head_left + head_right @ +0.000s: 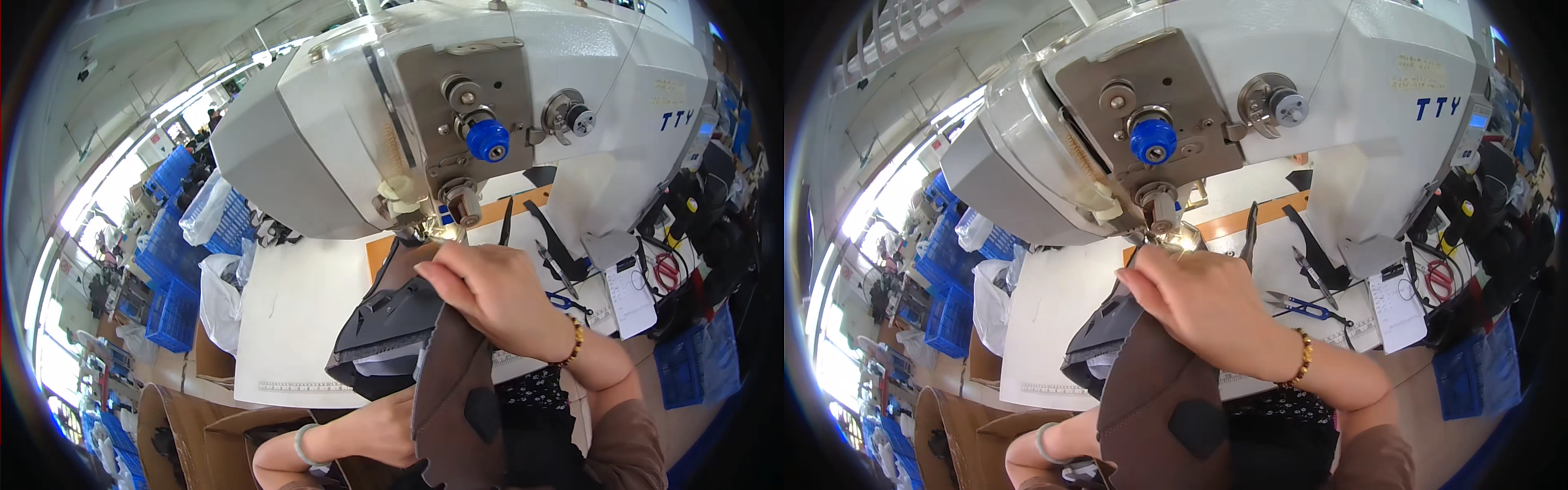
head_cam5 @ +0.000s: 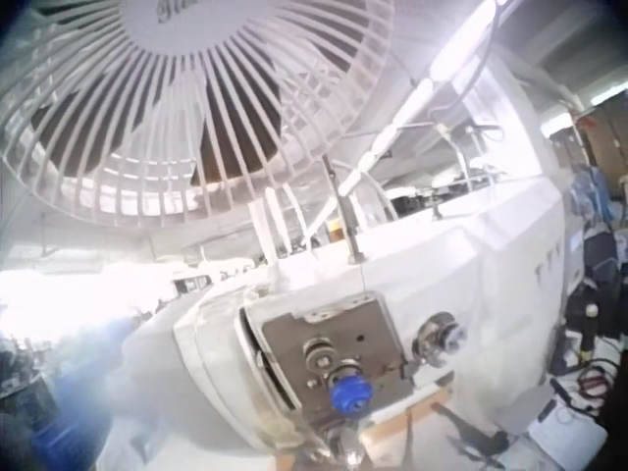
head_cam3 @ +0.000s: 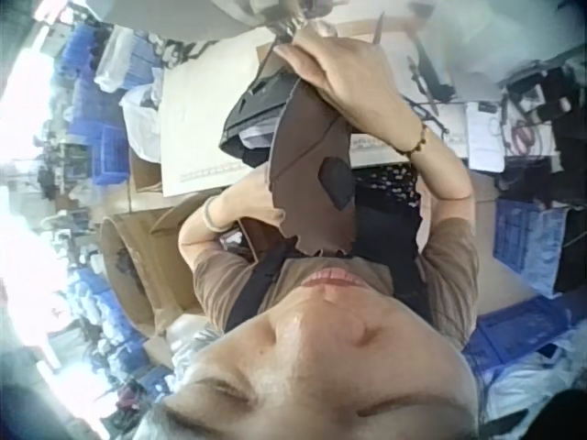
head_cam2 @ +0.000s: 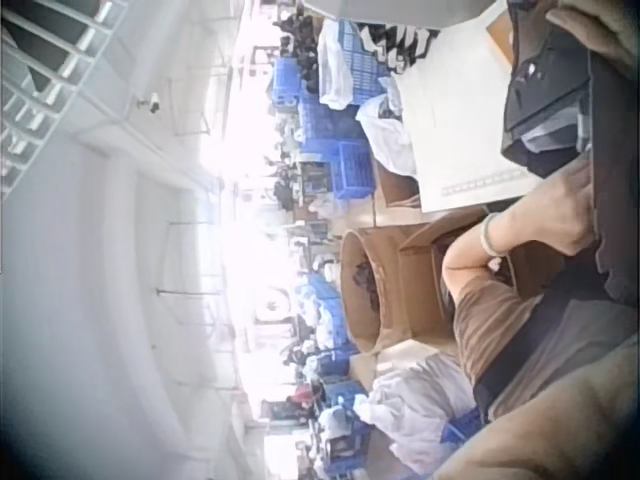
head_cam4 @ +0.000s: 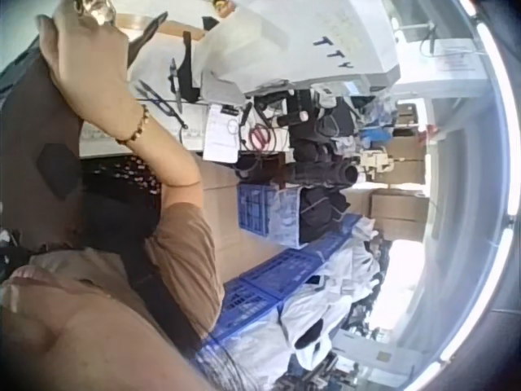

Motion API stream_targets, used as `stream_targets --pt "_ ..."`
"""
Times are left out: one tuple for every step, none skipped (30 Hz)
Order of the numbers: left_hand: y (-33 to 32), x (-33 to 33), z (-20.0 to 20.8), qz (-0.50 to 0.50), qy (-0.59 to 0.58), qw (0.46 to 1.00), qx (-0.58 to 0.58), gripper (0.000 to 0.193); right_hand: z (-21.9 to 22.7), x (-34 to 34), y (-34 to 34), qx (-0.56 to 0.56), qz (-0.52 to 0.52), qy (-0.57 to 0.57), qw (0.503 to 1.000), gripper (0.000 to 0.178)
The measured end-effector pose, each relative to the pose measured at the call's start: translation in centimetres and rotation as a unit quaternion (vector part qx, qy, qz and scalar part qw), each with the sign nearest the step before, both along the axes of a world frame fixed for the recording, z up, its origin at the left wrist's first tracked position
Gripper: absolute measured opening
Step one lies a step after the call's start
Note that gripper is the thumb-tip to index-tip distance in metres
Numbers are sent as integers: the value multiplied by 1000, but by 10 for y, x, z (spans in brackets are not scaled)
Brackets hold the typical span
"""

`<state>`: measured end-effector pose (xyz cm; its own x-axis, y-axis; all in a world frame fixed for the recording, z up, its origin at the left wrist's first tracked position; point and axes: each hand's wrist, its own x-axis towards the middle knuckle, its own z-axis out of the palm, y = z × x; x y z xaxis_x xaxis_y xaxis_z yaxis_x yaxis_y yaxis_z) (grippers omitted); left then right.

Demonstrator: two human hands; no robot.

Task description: The person stitches a boot upper using a sewing machine, places it into a box, and sews another boot piece with the sewing machine.

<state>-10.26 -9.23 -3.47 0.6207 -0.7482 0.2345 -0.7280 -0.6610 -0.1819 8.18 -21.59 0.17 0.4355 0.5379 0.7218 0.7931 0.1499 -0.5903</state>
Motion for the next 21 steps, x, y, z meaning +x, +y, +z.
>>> stream_targets --pt "13 -7 10 0 101 983 -154 21 5 2 -2 -110 -47 -162 980 19" --pt "12 -13 14 16 92 952 -293 17 8 2 -4 -160 -57 -144 975 21" --pt "14 -16 20 34 34 930 -365 15 10 3 -4 -158 -60 -141 976 21" --pt "13 -19 27 61 -96 910 -398 24 11 5 -2 -159 -24 -157 974 22" --pt "10 -22 36 132 -197 900 -367 34 10 7 0 -160 12 -173 972 25" --pt "6 -14 37 237 -151 883 -375 41 9 10 3 -127 30 -136 982 30" --pt "0 -6 35 347 -108 851 -379 49 7 11 4 -128 31 -138 982 30" --pt "-1 4 36 329 -29 856 -397 52 4 13 4 -113 69 -92 987 27" --pt "-3 14 36 336 58 848 -406 55 2 16 2 -102 100 -43 989 26" --pt "1 23 37 303 7 908 -290 54 0 16 2 -26 126 -5 992 23" --pt "3 30 37 272 -8 917 -291 54 -2 17 -1 -22 131 -9 991 23" --pt "3 35 35 239 11 929 -282 50 -4 19 -6 18 109 12 994 23" --pt "4 37 32 206 32 939 -274 47 -5 20 -11 74 93 34 992 22" --pt "4 37 28 222 12 948 -229 41 -6 23 -15 97 95 18 991 22" --pt "5 36 23 228 14 945 -235 41 -8 24 -13 60 80 23 995 22" --pt "7 35 17 215 12 946 -242 38 -9 25 -8 83 67 -18 994 23" --pt "8 33 9 229 42 941 -244 36 -11 24 -1 99 46 -55 992 25" --pt "12 31 1 208 28 951 -225 34 -14 21 10 67 42 -102 992 29" --pt "16 32 -8 183 -1 956 -230 34 -16 17 20 65 42 -98 992 29" --pt "18 31 -16 173 -10 933 -314 33 -19 13 30 -43 50 -166 984 28" --pt "20 28 -22 257 30 888 -380 31 -22 9 38 -112 60 -234 964 26"
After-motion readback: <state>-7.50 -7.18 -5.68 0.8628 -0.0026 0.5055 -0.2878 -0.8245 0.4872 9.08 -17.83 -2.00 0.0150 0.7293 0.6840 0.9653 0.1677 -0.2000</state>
